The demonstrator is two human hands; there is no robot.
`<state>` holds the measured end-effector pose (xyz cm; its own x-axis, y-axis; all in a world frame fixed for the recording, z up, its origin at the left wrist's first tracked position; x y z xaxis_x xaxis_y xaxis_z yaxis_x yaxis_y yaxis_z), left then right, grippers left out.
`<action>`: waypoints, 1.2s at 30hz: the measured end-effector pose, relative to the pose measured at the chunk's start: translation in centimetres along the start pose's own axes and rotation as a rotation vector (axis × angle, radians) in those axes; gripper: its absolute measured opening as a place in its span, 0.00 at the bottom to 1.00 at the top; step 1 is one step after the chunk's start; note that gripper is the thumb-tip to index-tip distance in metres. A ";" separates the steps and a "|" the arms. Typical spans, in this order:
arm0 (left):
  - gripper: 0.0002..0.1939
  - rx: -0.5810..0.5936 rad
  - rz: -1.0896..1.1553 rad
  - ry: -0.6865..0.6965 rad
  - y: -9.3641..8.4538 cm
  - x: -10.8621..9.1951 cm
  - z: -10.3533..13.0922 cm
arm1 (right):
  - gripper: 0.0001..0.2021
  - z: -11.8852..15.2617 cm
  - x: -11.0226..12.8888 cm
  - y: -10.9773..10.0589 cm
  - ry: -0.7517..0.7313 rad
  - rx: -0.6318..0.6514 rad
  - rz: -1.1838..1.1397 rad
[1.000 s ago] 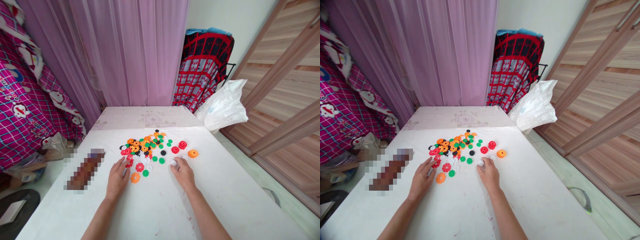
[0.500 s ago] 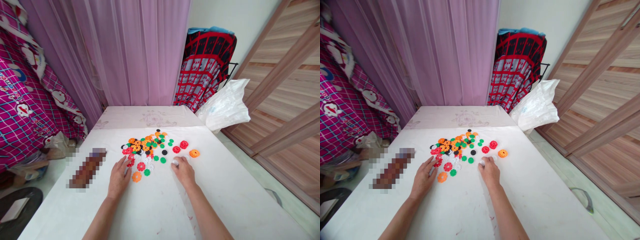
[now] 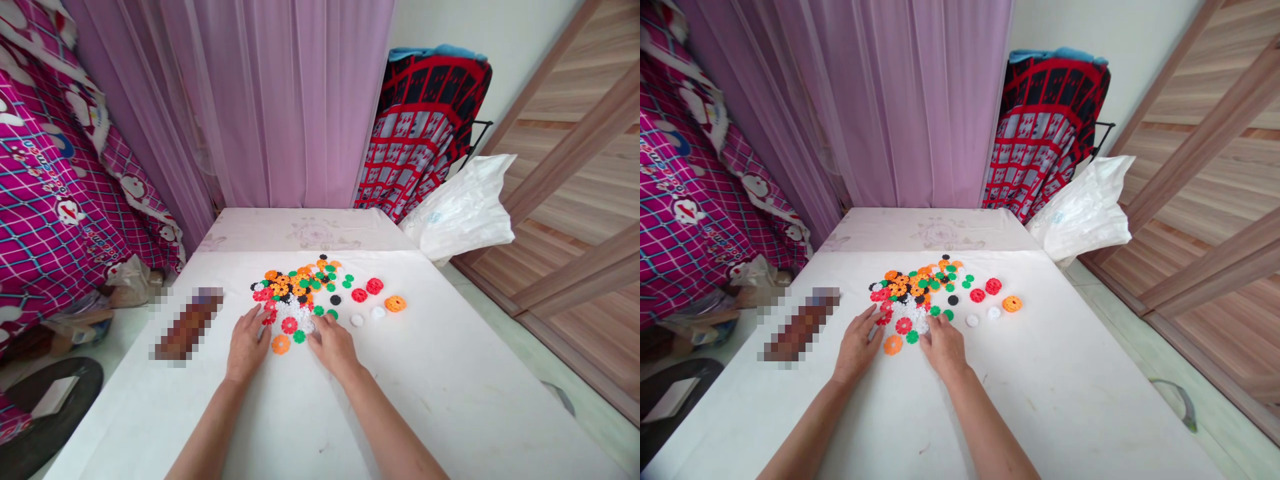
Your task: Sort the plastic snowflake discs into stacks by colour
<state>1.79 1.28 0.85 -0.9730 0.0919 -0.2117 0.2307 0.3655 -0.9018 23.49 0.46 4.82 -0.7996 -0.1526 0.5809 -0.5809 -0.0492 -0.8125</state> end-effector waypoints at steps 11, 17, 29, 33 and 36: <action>0.18 -0.037 0.007 0.022 -0.2 -0.1 0.0 | 0.10 -0.2 -0.2 0.6 0.042 -0.011 0.006; 0.18 -0.031 0.001 0.028 0.1 0.1 0.0 | 0.14 1.5 -5.6 -1.6 0.007 -0.416 -0.078; 0.18 -0.033 0.019 0.021 0.0 0.3 0.1 | 0.10 0.9 -8.1 -4.8 0.203 -0.312 0.099; 0.18 -0.040 0.019 0.018 0.0 0.2 0.1 | 0.10 1.0 -8.2 -4.7 0.224 -0.286 0.121; 0.18 -0.042 0.022 0.024 0.1 0.3 0.1 | 0.10 1.0 -8.3 -4.8 0.219 -0.278 0.136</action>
<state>1.56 1.27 0.71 -0.9673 0.1228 -0.2220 0.2530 0.4012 -0.8803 33.08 0.96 3.84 -0.8686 0.0770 0.4895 -0.4619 0.2316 -0.8562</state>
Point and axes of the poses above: each hand's wrist, its own z-axis away from the middle knuckle, its own y-axis out of the palm, x = y × z, the point moved 2 cm from there along -z, towards the middle knuckle, and after that the axes turned 14 degrees about -z, right-handed, at the moved point
